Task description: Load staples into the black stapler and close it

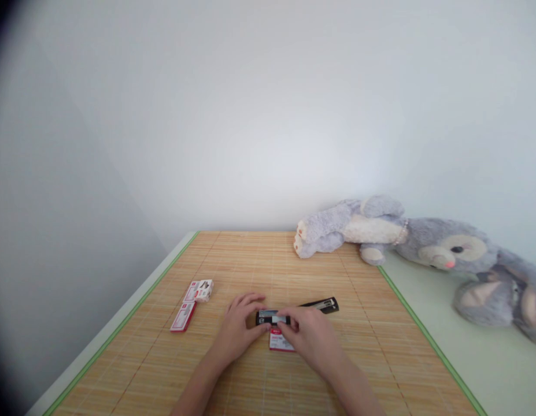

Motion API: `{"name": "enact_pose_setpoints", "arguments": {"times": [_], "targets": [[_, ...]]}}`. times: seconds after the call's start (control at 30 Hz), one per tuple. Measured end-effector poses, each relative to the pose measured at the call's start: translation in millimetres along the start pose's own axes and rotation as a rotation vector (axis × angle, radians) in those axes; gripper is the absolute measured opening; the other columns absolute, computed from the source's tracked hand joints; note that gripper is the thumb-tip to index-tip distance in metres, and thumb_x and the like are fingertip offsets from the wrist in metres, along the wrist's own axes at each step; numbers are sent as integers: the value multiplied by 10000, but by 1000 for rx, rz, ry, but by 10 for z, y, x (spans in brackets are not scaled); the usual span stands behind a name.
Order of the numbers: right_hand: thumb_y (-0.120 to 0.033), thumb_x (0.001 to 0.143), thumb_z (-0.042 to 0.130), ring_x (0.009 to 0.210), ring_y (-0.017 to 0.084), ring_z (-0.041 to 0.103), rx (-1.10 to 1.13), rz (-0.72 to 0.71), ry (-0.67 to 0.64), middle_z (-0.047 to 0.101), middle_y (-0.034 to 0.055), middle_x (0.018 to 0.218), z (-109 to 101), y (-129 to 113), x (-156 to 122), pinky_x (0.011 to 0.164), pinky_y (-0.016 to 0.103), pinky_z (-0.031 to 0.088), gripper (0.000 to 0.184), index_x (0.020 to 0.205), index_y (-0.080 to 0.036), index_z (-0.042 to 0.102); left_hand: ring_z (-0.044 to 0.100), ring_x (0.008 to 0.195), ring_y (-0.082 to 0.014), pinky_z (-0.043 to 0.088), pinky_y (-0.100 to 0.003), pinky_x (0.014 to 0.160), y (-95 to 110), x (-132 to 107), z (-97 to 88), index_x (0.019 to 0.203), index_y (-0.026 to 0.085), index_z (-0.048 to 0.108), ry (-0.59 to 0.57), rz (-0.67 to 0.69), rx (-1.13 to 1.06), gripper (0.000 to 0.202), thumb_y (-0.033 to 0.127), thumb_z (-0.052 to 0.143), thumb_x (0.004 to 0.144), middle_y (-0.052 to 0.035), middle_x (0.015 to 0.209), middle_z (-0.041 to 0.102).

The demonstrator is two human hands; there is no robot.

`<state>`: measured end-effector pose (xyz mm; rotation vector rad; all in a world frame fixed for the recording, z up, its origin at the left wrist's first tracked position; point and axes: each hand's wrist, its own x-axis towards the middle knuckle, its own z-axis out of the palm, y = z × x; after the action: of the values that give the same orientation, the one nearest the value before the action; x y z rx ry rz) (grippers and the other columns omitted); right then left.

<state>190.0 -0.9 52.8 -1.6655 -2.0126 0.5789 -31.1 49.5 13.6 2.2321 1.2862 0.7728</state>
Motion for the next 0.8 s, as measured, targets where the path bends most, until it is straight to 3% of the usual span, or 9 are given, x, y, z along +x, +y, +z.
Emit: {"name": "enact_pose_setpoints", "arguments": {"times": [0.33, 0.53, 0.67, 0.8], "targets": [[-363, 923, 636, 655, 153, 625, -123, -9, -98, 732, -20, 715, 13, -63, 168, 598, 246, 299, 190, 1009, -343, 804, 510, 1337, -279, 330, -487, 1151, 7, -130, 39, 1095, 391, 754, 7, -33, -27, 329, 370, 840, 778, 30, 1339, 676], [-378, 924, 636, 654, 162, 629, -120, 24, -45, 713, -23, 694, -70, -18, 104, 601, 254, 303, 217, 1066, -344, 796, 521, 1326, -275, 345, -484, 1136, -3, -137, 56, 1068, 385, 748, 35, -32, -36, 329, 350, 855, 759, 33, 1322, 680], [-379, 927, 634, 629, 157, 620, -121, 46, -19, 713, -18, 686, -130, 11, 91, 587, 260, 287, 187, 956, -334, 813, 527, 1322, -283, 344, -503, 1134, -24, -132, 71, 1068, 377, 747, 40, -25, -43, 338, 338, 859, 752, 22, 1319, 683], [-345, 922, 648, 634, 152, 621, -134, 33, -29, 723, -30, 688, -57, -19, 100, 587, 254, 269, 163, 936, -355, 810, 525, 1323, -284, 349, -509, 1131, -28, -130, 76, 1068, 371, 738, 49, -16, -53, 331, 330, 854, 761, 18, 1308, 682]]}}
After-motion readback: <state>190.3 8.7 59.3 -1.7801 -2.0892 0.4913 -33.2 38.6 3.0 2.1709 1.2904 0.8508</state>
